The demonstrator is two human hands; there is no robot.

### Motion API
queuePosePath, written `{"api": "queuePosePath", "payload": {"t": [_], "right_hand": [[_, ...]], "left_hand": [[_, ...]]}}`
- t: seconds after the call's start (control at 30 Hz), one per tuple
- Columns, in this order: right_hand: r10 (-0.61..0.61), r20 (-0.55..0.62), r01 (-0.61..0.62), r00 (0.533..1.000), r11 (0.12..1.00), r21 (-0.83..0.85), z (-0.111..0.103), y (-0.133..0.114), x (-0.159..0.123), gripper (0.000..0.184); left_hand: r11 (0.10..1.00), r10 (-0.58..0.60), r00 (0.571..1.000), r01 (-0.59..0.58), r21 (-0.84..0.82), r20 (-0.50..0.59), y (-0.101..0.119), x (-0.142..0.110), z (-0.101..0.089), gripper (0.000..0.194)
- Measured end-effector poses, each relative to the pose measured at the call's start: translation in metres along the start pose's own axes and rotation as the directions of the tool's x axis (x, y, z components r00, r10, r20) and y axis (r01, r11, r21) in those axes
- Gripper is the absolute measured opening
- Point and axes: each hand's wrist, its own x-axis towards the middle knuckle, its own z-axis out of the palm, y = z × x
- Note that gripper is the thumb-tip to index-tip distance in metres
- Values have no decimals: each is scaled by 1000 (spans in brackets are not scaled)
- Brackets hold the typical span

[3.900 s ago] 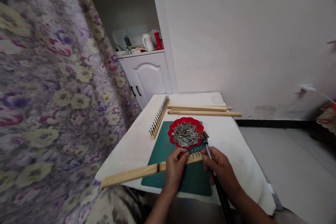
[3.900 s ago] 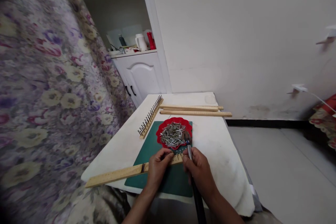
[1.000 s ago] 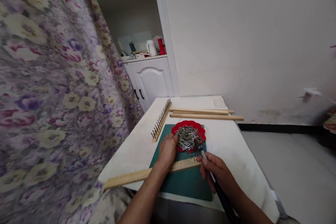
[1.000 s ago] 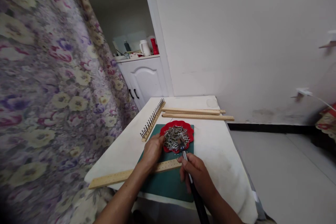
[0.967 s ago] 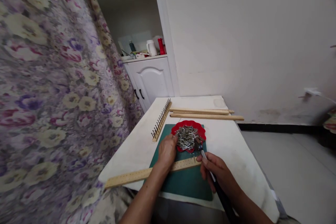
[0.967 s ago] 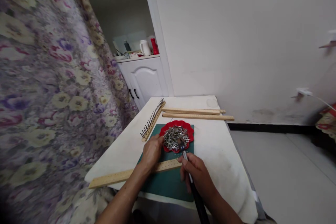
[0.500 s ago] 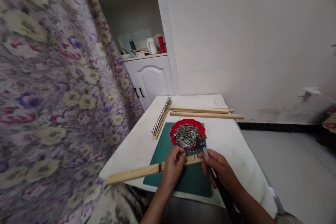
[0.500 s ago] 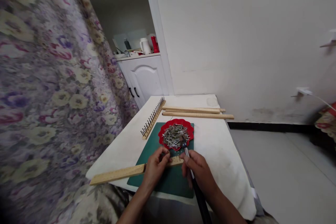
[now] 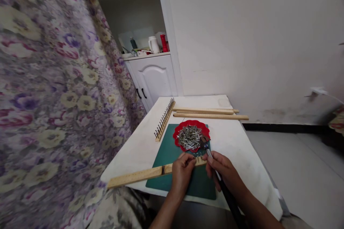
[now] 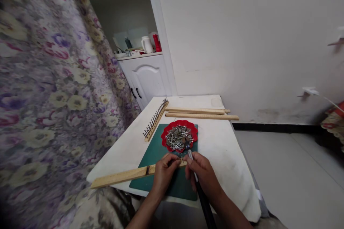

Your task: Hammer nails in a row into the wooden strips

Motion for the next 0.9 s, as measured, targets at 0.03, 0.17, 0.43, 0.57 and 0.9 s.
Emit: {"api": "queuePosePath", "payload": {"t": [0.03,0.17,0.43,0.57,0.9], "right_hand": [[0,1,0,1000,1000,2,0,0,0,31],[4,-13,-4,1000,1000,0,0,0,-1,33],[57,60,-57,997,998,-4,-2,1,-1,35],[102,137,-104,985,994,11,1,7,-3,36],[123,165,-123,979,992,-5,6,12,-3,36]], "left_hand": [[1000,7,1000,-7,10,0,0,0,0,12],[999,17,1000,-17,44,4,-1,1,0,12],[998,11,999,-12,55,32,-3,1,0,13],[999,13,999,-14,45,30,-6,1,1,14],[999,15,1000,-17,49,27,-3,0,2,15]]}}
